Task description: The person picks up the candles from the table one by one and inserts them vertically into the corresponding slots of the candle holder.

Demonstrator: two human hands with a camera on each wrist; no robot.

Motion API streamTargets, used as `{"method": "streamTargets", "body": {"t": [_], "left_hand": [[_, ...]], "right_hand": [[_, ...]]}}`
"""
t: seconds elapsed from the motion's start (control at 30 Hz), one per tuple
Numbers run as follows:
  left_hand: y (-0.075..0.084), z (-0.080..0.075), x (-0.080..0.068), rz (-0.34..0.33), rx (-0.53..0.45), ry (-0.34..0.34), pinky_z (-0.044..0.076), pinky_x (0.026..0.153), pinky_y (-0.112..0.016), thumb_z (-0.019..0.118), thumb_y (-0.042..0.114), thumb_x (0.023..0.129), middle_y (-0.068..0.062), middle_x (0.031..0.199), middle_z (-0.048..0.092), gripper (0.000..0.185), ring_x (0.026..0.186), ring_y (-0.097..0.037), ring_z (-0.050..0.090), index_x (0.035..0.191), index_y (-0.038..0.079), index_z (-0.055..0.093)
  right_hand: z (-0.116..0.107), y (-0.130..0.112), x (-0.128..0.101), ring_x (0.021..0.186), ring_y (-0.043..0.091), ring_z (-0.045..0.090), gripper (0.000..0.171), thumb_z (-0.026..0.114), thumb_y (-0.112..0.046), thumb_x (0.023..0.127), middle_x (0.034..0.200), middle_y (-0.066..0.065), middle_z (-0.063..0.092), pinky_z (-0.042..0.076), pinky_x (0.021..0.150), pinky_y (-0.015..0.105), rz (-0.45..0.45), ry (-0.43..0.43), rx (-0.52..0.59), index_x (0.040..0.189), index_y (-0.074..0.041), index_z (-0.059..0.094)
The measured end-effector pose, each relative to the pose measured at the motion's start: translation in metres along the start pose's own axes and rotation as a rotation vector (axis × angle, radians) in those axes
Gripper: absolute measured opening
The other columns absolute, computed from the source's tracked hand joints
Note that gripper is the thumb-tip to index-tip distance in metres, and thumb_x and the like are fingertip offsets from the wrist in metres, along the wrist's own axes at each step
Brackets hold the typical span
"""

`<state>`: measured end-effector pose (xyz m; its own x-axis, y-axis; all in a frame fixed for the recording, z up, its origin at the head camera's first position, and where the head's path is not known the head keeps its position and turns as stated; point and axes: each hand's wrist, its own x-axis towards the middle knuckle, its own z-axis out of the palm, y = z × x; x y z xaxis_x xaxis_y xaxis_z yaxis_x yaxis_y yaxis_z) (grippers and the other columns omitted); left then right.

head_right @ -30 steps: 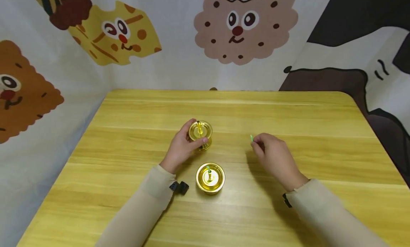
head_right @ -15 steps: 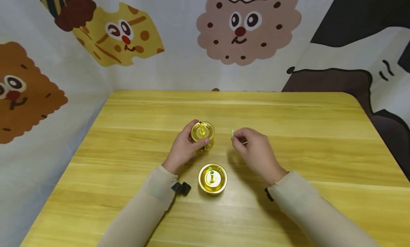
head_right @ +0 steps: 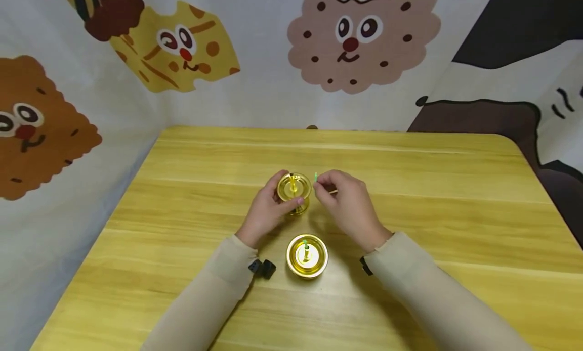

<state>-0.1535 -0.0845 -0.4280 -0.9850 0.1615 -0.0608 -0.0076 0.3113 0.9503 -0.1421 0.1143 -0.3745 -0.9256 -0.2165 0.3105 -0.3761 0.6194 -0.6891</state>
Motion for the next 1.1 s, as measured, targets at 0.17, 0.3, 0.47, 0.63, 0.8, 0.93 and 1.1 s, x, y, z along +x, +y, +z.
{"method": "streamTargets", "body": {"t": [0.17, 0.3, 0.47, 0.63, 0.8, 0.93, 1.1], "left_hand": [[0.000, 0.001, 0.001, 0.013, -0.004, 0.004, 0.040, 0.112, -0.039, 0.080, 0.025, 0.088, -0.013, 0.150, 0.048, 0.087, 0.134, -0.024, 0.050, 0.157, 0.005, 0.031], [-0.001, 0.000, 0.002, 0.020, -0.015, 0.003, 0.041, 0.111, -0.039, 0.080, 0.024, 0.088, -0.013, 0.149, 0.050, 0.086, 0.132, -0.023, 0.051, 0.156, 0.005, 0.032], [-0.001, 0.000, 0.002, 0.027, -0.033, -0.007, 0.043, 0.109, -0.039, 0.080, 0.023, 0.088, -0.011, 0.144, 0.054, 0.083, 0.129, -0.022, 0.054, 0.155, 0.005, 0.034], [-0.002, -0.001, 0.002, 0.043, -0.030, -0.008, 0.044, 0.108, -0.040, 0.080, 0.023, 0.088, -0.008, 0.139, 0.058, 0.078, 0.126, -0.021, 0.056, 0.152, 0.005, 0.038], [-0.003, -0.001, 0.001, 0.060, -0.011, -0.004, 0.045, 0.106, -0.040, 0.080, 0.025, 0.088, -0.004, 0.132, 0.061, 0.070, 0.121, -0.018, 0.058, 0.147, 0.010, 0.044], [-0.003, 0.000, 0.002, 0.080, -0.013, -0.006, 0.046, 0.104, -0.040, 0.080, 0.025, 0.087, -0.002, 0.127, 0.063, 0.062, 0.117, -0.016, 0.059, 0.141, 0.015, 0.049], [-0.002, 0.000, 0.002, 0.090, -0.020, -0.007, 0.048, 0.102, -0.039, 0.080, 0.024, 0.087, -0.003, 0.124, 0.064, 0.061, 0.114, -0.015, 0.060, 0.140, 0.016, 0.049]], "right_hand": [[0.003, -0.006, 0.006, 0.079, 0.013, 0.065, 0.009, 0.066, -0.013, 0.098, 0.088, 0.001, 0.069, 0.058, 0.071, 0.031, -0.048, 0.010, 0.008, 0.097, -0.005, 0.069], [0.005, -0.011, 0.010, 0.079, 0.013, 0.065, 0.008, 0.067, -0.012, 0.098, 0.088, 0.002, 0.069, 0.059, 0.070, 0.031, -0.077, 0.025, 0.011, 0.097, -0.004, 0.069], [0.006, -0.017, 0.016, 0.080, 0.013, 0.067, 0.007, 0.067, -0.011, 0.097, 0.090, 0.002, 0.070, 0.058, 0.069, 0.031, -0.094, 0.035, 0.018, 0.097, -0.005, 0.070], [0.009, -0.022, 0.022, 0.081, 0.015, 0.067, 0.007, 0.065, -0.009, 0.097, 0.089, 0.004, 0.071, 0.058, 0.070, 0.033, -0.111, 0.046, 0.028, 0.095, -0.004, 0.070], [0.010, -0.024, 0.026, 0.079, 0.012, 0.066, 0.006, 0.066, -0.010, 0.097, 0.088, 0.003, 0.071, 0.058, 0.069, 0.032, -0.119, 0.059, 0.022, 0.095, -0.005, 0.070], [0.012, -0.027, 0.030, 0.078, 0.012, 0.065, 0.005, 0.067, -0.009, 0.096, 0.088, 0.003, 0.070, 0.058, 0.068, 0.031, -0.138, 0.065, 0.026, 0.095, -0.004, 0.070], [0.014, -0.028, 0.034, 0.079, 0.015, 0.066, 0.006, 0.066, -0.005, 0.096, 0.090, 0.006, 0.070, 0.058, 0.068, 0.032, -0.150, 0.064, 0.037, 0.096, -0.002, 0.071]]}}
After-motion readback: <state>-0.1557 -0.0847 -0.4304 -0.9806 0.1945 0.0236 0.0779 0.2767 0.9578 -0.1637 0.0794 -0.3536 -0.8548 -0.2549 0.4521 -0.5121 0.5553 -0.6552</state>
